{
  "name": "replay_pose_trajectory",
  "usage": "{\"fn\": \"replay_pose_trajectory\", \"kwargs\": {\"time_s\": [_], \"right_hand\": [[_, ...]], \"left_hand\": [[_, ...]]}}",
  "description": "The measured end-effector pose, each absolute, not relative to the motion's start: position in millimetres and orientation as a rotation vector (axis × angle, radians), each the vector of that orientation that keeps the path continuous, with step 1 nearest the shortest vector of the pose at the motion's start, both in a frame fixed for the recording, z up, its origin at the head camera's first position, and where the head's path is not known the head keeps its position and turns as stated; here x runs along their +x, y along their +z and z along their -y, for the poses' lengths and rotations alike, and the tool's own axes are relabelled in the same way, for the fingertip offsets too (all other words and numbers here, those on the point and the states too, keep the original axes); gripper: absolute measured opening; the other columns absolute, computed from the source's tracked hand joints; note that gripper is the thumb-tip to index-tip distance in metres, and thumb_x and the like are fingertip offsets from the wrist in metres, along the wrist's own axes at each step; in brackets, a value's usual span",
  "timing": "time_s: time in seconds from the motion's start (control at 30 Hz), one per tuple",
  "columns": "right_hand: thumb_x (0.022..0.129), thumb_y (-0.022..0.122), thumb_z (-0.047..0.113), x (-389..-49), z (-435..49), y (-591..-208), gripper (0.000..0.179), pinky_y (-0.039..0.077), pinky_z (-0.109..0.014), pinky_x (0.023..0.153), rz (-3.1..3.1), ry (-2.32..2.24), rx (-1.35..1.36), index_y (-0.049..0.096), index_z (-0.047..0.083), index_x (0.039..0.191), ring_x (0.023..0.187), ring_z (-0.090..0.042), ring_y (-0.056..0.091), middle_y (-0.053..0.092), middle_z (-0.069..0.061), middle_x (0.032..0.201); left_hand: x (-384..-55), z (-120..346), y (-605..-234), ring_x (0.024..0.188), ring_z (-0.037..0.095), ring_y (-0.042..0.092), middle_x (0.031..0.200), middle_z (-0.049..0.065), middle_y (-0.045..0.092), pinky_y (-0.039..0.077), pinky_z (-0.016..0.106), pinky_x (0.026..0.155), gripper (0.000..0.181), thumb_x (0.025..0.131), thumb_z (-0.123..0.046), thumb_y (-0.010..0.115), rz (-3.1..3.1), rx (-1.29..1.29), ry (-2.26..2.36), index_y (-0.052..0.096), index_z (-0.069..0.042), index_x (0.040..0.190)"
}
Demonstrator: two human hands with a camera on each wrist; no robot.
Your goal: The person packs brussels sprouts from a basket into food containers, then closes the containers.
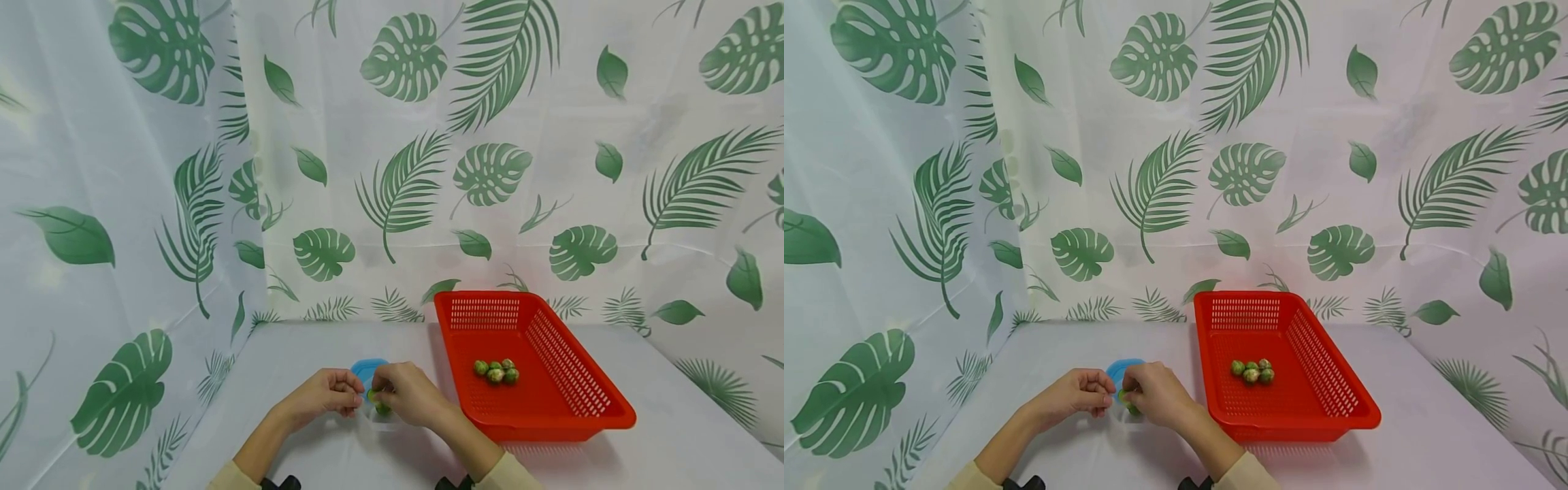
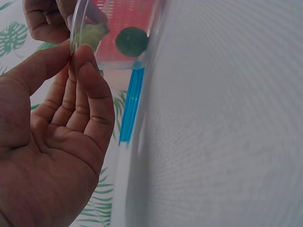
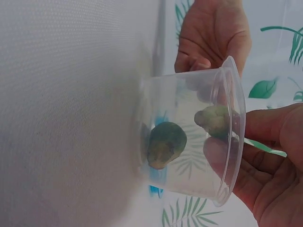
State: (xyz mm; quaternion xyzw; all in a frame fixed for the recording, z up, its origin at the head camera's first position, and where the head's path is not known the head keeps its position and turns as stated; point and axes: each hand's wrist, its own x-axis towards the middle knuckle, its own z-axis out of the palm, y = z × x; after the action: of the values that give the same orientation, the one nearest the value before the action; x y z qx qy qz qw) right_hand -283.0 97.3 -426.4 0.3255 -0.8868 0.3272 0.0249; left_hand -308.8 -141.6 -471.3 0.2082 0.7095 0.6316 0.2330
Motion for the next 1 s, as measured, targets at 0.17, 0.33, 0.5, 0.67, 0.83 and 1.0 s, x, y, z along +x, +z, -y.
{"fn": "replay_pose_trajectory", "kwargs": {"time_s": [0.17,0.33,0.5,0.67,0.83,1.0], "right_hand": [[0.091,0.078,0.004,-283.4,-96.6,-426.4,0.005,0.053,-0.017,0.068,2.735,1.024,1.015,0.075,0.007,0.089,0.070,0.000,0.056,0.069,0.007,0.078],[0.090,0.079,0.004,-282.4,-96.0,-426.7,0.008,0.051,-0.019,0.067,2.722,1.009,1.019,0.075,0.009,0.086,0.069,-0.001,0.055,0.069,0.006,0.076],[0.091,0.080,0.006,-282.4,-95.2,-428.4,0.010,0.049,-0.019,0.066,2.753,1.005,1.003,0.074,0.012,0.085,0.068,-0.002,0.052,0.066,0.008,0.074],[0.091,0.080,0.008,-282.9,-94.5,-430.4,0.010,0.049,-0.019,0.066,2.771,1.000,1.009,0.074,0.013,0.085,0.068,-0.001,0.053,0.065,0.011,0.073],[0.090,0.080,0.008,-283.1,-94.0,-432.7,0.012,0.049,-0.019,0.065,2.762,0.984,1.033,0.073,0.013,0.083,0.068,-0.001,0.052,0.064,0.011,0.072],[0.090,0.080,0.009,-285.1,-93.1,-435.6,0.011,0.048,-0.018,0.065,2.767,0.971,1.036,0.074,0.012,0.082,0.067,0.000,0.052,0.064,0.013,0.071]], "left_hand": [[-309.0,141.9,-470.8,0.076,0.012,0.066,0.085,-0.001,0.072,0.057,0.030,0.074,0.024,0.096,-0.014,0.075,-1.947,0.573,1.735,0.066,0.001,0.113],[-309.2,141.9,-470.8,0.077,0.012,0.066,0.085,-0.001,0.071,0.057,0.030,0.074,0.025,0.096,-0.014,0.075,-1.947,0.578,1.731,0.066,0.001,0.114],[-309.8,141.7,-471.4,0.076,0.012,0.066,0.085,-0.001,0.071,0.057,0.030,0.074,0.027,0.095,-0.016,0.076,-1.949,0.577,1.727,0.067,0.001,0.114],[-309.1,142.0,-471.7,0.076,0.012,0.066,0.085,-0.001,0.071,0.056,0.030,0.074,0.031,0.094,-0.017,0.077,-1.953,0.581,1.729,0.066,0.003,0.115],[-309.3,142.0,-471.8,0.076,0.012,0.065,0.085,-0.001,0.071,0.056,0.030,0.074,0.039,0.094,-0.017,0.077,-1.953,0.589,1.724,0.062,0.009,0.119],[-309.6,141.8,-472.2,0.076,0.011,0.065,0.084,-0.001,0.071,0.056,0.030,0.074,0.041,0.094,-0.017,0.077,-1.948,0.590,1.723,0.061,0.011,0.120]]}}
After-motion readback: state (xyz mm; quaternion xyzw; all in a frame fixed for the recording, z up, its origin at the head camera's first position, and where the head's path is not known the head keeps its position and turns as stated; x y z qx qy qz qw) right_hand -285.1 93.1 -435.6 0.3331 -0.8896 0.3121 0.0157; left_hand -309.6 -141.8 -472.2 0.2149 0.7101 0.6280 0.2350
